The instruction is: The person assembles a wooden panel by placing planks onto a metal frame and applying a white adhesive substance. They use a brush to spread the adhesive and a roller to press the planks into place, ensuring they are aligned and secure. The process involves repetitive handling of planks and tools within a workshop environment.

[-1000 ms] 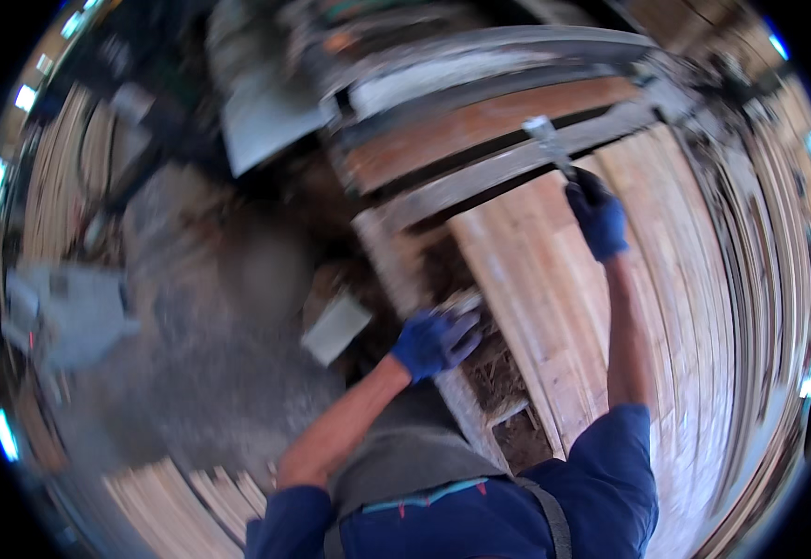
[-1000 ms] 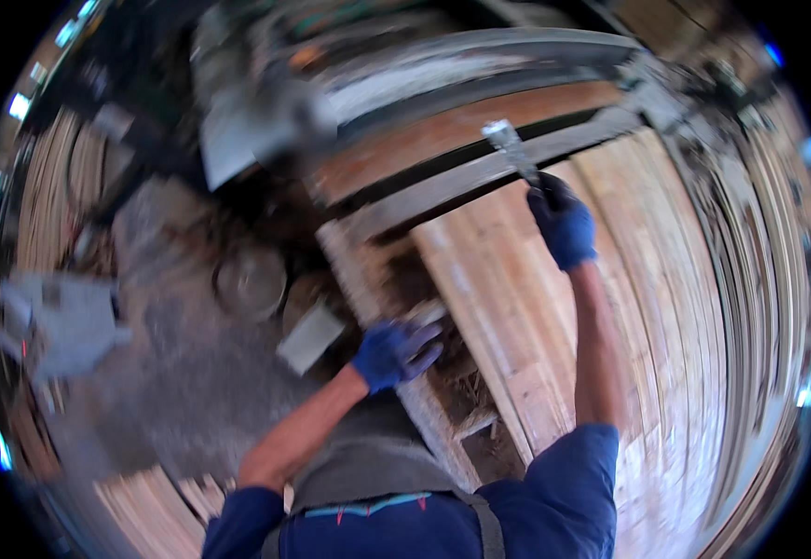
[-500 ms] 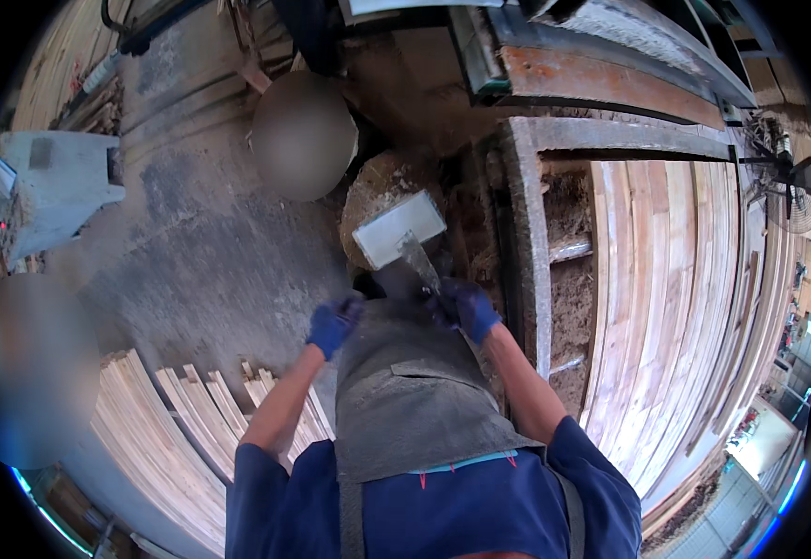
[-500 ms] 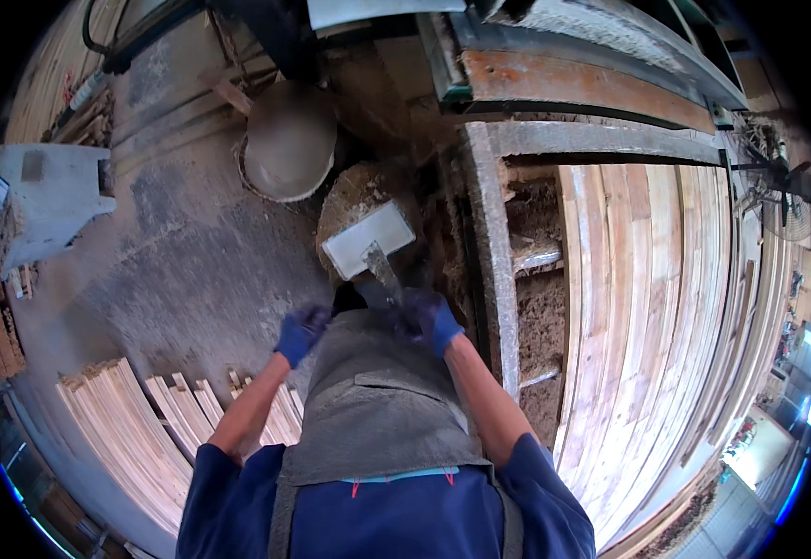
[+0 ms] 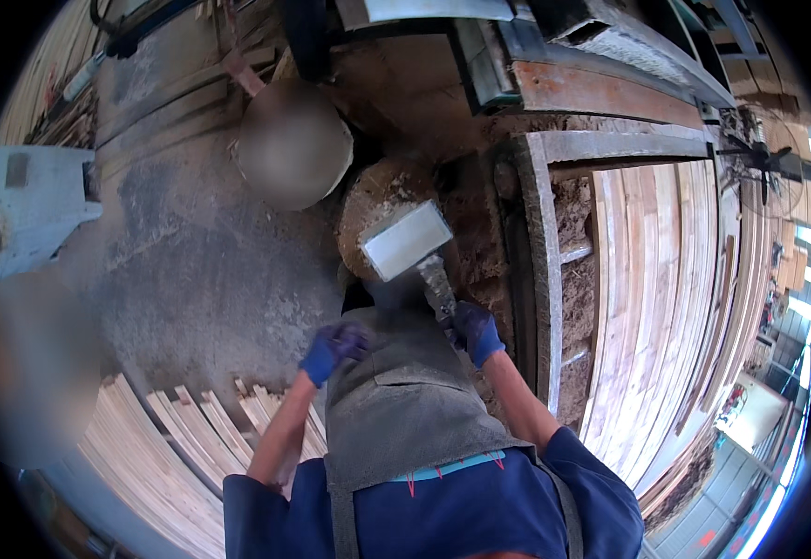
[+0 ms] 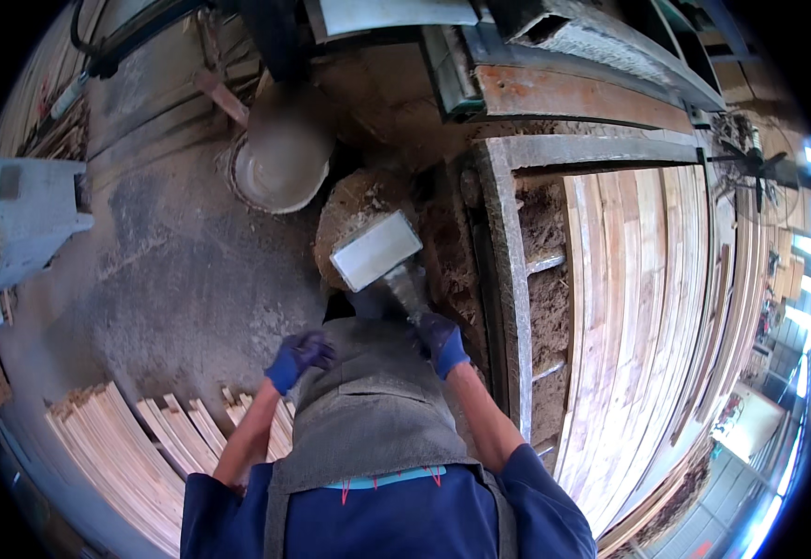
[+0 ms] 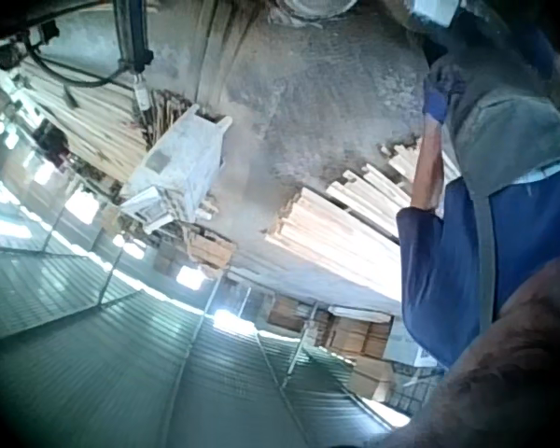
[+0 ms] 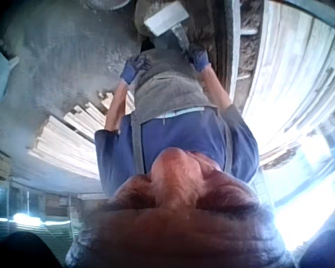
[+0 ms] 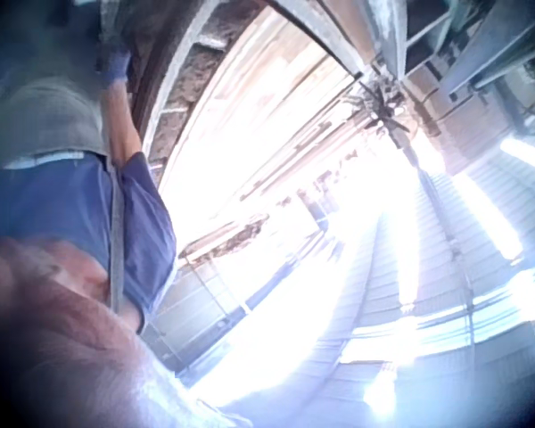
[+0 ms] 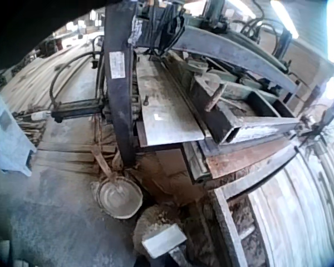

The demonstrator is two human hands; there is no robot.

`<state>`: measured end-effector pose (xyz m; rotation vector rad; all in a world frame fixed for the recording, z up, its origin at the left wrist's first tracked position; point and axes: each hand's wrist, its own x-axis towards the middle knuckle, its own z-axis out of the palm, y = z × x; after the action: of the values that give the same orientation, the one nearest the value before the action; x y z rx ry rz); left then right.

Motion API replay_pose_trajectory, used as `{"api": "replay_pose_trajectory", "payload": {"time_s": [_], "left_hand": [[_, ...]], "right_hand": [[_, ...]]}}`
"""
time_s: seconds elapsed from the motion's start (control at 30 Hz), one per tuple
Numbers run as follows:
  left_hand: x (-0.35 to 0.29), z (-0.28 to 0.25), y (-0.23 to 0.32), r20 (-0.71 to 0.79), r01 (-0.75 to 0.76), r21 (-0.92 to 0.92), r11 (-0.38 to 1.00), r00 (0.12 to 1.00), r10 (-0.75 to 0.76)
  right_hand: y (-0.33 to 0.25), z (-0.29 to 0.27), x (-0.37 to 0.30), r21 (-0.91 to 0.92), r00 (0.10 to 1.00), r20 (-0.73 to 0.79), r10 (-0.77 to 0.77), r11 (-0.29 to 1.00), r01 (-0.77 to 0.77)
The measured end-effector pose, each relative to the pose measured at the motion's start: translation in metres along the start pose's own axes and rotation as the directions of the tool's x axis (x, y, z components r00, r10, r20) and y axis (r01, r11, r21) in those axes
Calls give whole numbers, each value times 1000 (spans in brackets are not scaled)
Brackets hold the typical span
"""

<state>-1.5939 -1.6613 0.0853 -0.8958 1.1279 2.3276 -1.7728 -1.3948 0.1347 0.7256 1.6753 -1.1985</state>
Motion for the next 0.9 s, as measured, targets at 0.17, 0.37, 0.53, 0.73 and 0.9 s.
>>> {"api": "replay_pose_trajectory", "payload": {"time_s": [0.17, 0.37, 0.53, 0.73, 0.9], "left_hand": [[48, 96, 66, 88, -37, 134, 990, 996, 25], [96, 55, 102, 505, -420, 493, 762, 852, 142], [176, -23, 136, 117, 171, 233, 957, 972, -202], [294, -143, 115, 355, -335, 932, -141, 922, 154], [305, -130, 59, 336, -384, 717, -581, 922, -195]], "right_hand": [[-37, 70, -37, -226, 737, 29, -676, 713, 663], [-52, 110, -47, -780, 597, 142, -790, 282, 559], [-41, 90, -81, -643, 394, -57, -917, 336, 688], [-10, 5, -166, -548, 420, -475, -773, 634, 546], [45, -9, -213, -427, 500, -612, -613, 788, 444]]}}
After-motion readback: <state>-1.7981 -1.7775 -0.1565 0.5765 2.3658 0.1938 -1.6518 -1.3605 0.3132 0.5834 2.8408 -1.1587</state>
